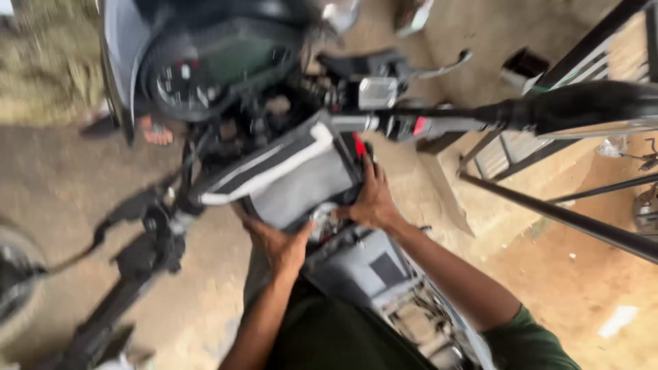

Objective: Repairing the fuel tank cap and lock mechanism on a motorcycle.

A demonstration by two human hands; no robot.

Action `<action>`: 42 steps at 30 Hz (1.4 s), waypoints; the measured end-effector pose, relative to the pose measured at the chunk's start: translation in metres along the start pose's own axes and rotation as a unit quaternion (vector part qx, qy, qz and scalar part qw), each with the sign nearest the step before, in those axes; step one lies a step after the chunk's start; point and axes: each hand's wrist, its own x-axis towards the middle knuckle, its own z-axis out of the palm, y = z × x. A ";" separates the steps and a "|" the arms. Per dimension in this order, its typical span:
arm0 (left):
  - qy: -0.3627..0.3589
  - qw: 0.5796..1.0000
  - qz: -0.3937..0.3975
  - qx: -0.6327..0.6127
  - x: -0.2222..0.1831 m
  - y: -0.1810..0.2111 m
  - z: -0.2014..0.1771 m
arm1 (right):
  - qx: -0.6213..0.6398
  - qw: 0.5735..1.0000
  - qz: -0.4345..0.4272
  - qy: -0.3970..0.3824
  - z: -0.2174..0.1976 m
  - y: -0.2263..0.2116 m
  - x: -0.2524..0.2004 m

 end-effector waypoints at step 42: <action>-0.024 0.999 0.038 -0.025 0.008 0.027 -0.002 | 0.038 0.991 -0.008 0.126 -0.004 -0.013 -0.030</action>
